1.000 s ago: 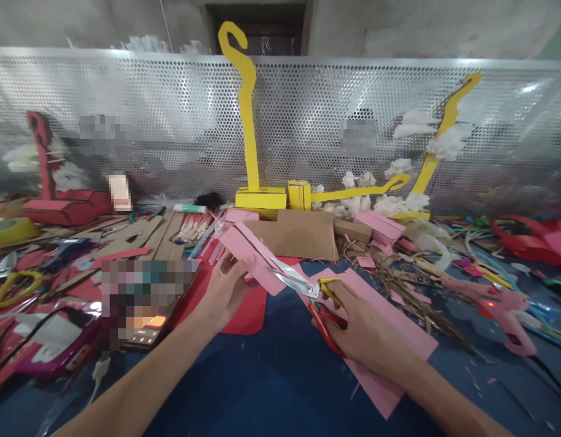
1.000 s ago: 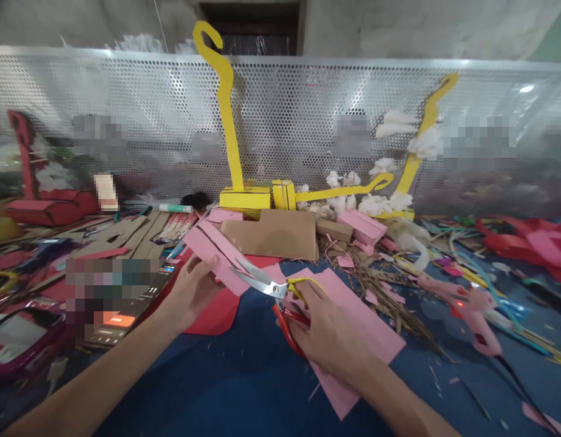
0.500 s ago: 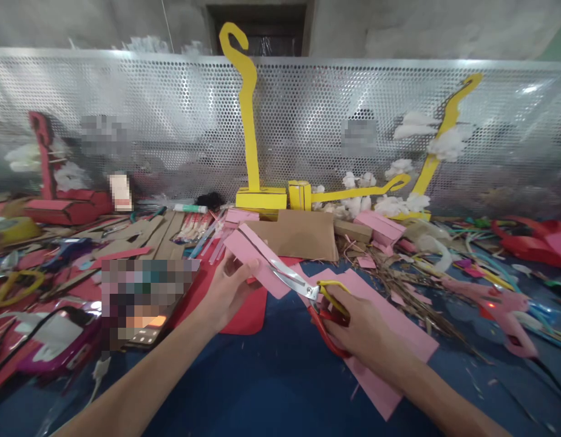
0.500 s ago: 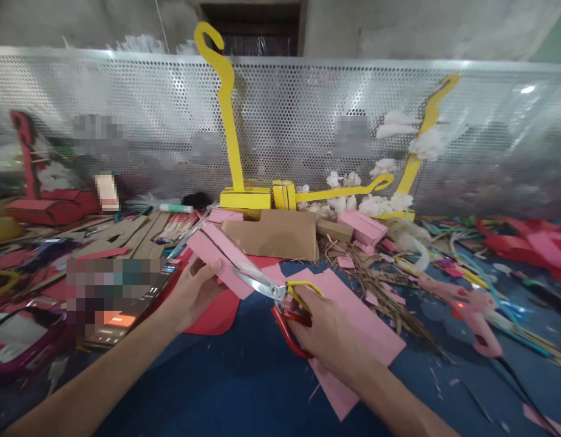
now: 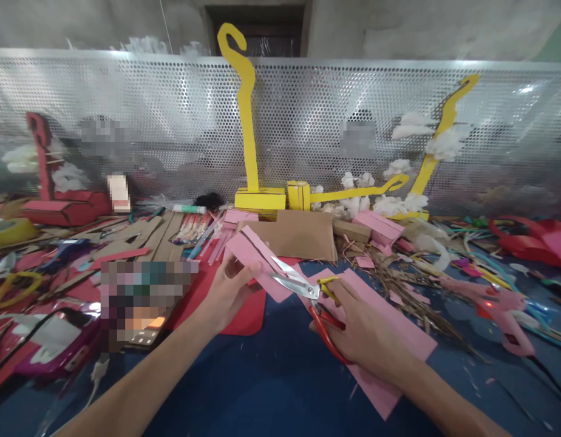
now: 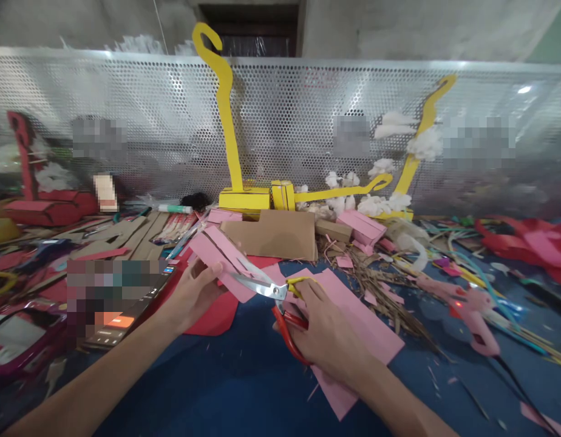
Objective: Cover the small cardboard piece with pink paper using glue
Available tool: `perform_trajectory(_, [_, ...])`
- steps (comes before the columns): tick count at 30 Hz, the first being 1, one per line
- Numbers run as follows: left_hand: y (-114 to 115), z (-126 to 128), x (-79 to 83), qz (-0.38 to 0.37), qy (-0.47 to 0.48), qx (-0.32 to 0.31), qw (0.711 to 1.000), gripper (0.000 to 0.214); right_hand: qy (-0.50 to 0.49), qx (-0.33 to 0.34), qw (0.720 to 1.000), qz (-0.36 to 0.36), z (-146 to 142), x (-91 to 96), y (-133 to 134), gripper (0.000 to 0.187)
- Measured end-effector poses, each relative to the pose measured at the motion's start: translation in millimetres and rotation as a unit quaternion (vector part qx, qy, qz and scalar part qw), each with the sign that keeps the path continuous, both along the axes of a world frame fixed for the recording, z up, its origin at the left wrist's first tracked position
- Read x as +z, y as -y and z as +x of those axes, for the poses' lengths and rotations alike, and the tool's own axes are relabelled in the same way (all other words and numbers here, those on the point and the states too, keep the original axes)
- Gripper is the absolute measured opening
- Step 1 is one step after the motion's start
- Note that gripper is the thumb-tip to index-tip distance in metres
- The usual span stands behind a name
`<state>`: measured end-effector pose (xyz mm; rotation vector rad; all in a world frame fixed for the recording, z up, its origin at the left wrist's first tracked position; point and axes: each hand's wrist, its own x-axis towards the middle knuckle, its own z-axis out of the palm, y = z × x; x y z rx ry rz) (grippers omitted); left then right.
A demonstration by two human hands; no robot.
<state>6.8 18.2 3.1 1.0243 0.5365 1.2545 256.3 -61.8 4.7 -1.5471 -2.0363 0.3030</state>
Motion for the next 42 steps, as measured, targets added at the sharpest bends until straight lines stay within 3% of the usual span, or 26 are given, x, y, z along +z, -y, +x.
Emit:
perform_trajectory(5, [1.1, 1.1, -0.5, -0.005, -0.018, -0.010, 1.000, 0.062, -0.017, -0.025, 0.999, -0.036, -1.3, -6.6, -1.8, 0.009])
perform_trajectory(13, [1.3, 2.8, 1.1, -0.009, -0.026, 0.007, 1.000, 0.068, -0.082, -0.023, 0.994, -0.071, -0.3, -10.3, -5.0, 0.026])
perform_trajectory(17, [1.2, 3.0, 1.1, -0.004, -0.025, 0.010, 1.000, 0.070, -0.143, -0.017, 0.982, -0.123, -0.3, -9.1, -6.1, 0.022])
perform_trajectory(24, [2.4, 3.7, 2.6, -0.003, -0.025, 0.013, 1.000, 0.066, -0.140, -0.035, 0.978, -0.150, -0.4, -7.4, -5.5, 0.009])
perform_trajectory(27, [2.7, 3.4, 3.1, -0.005, -0.030, 0.014, 0.999, 0.064, -0.128, -0.035, 0.985, -0.109, -1.1, -5.9, -4.1, 0.006])
perform_trajectory(32, [4.2, 4.1, 4.7, 0.000, -0.039, 0.011, 0.999, 0.066, -0.060, -0.043, 0.997, -0.009, -1.6, -2.7, -0.2, 0.019])
perform_trajectory(42, [0.7, 3.8, -3.8, -0.005, -0.055, -0.008, 0.998, 0.057, -0.086, -0.024, 0.995, -0.046, -1.6, -11.8, -5.7, 0.013])
